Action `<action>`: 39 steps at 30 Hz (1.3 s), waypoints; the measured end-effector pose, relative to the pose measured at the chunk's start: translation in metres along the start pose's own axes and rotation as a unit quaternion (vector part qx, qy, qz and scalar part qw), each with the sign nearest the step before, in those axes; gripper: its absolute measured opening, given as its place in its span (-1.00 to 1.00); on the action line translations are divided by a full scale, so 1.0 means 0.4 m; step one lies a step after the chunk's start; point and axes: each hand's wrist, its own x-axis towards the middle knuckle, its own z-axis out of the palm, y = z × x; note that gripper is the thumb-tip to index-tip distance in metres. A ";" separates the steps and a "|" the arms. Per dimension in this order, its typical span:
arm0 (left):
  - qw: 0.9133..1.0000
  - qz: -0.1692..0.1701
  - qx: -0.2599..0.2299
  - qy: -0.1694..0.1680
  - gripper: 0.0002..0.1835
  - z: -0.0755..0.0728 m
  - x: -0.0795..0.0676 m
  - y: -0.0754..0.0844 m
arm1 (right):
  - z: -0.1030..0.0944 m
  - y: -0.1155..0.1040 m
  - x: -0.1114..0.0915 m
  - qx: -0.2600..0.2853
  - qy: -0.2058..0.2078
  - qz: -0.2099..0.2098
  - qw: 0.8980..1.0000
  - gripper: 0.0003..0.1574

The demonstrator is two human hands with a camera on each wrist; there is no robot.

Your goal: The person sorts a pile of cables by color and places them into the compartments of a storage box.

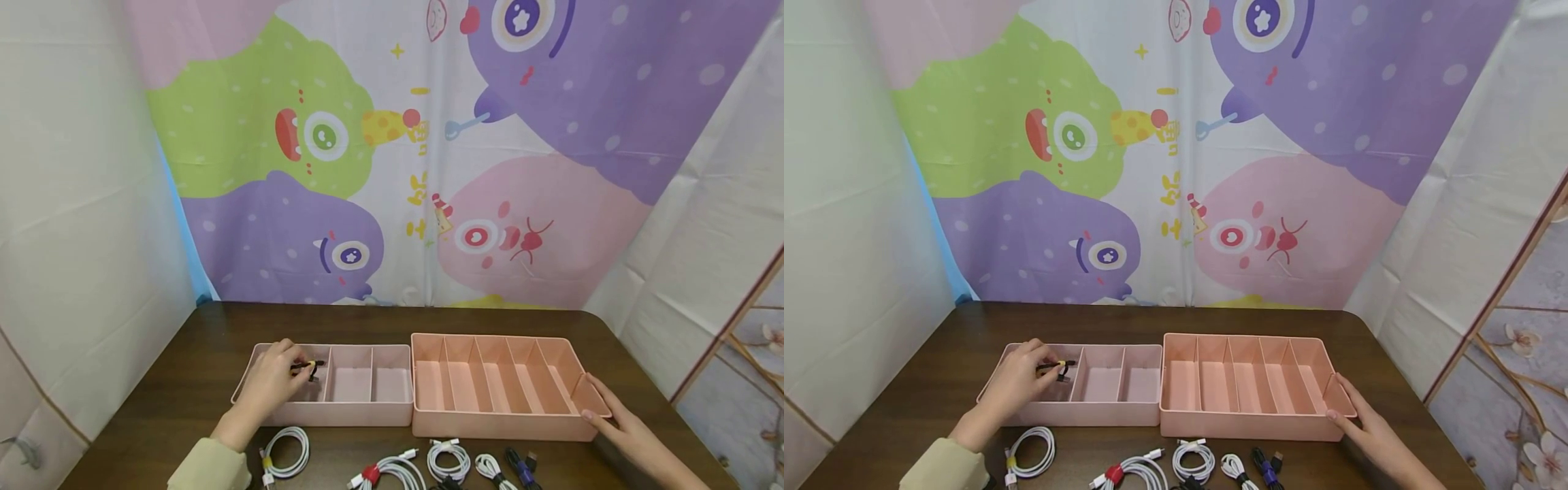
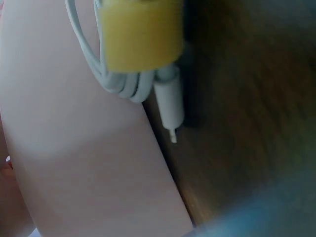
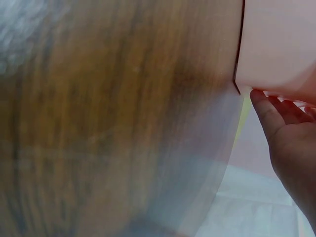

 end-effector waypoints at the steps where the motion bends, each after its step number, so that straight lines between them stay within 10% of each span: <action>1: 1.000 0.000 0.001 -0.002 -0.82 0.000 0.000 0.001 | 0.000 0.000 0.000 -0.007 0.001 0.001 1.000 -0.19; 39: 0.999 0.007 0.023 -0.047 -0.81 -0.022 0.013 0.004 | -0.005 0.002 0.005 -0.041 0.002 0.006 0.999 -0.19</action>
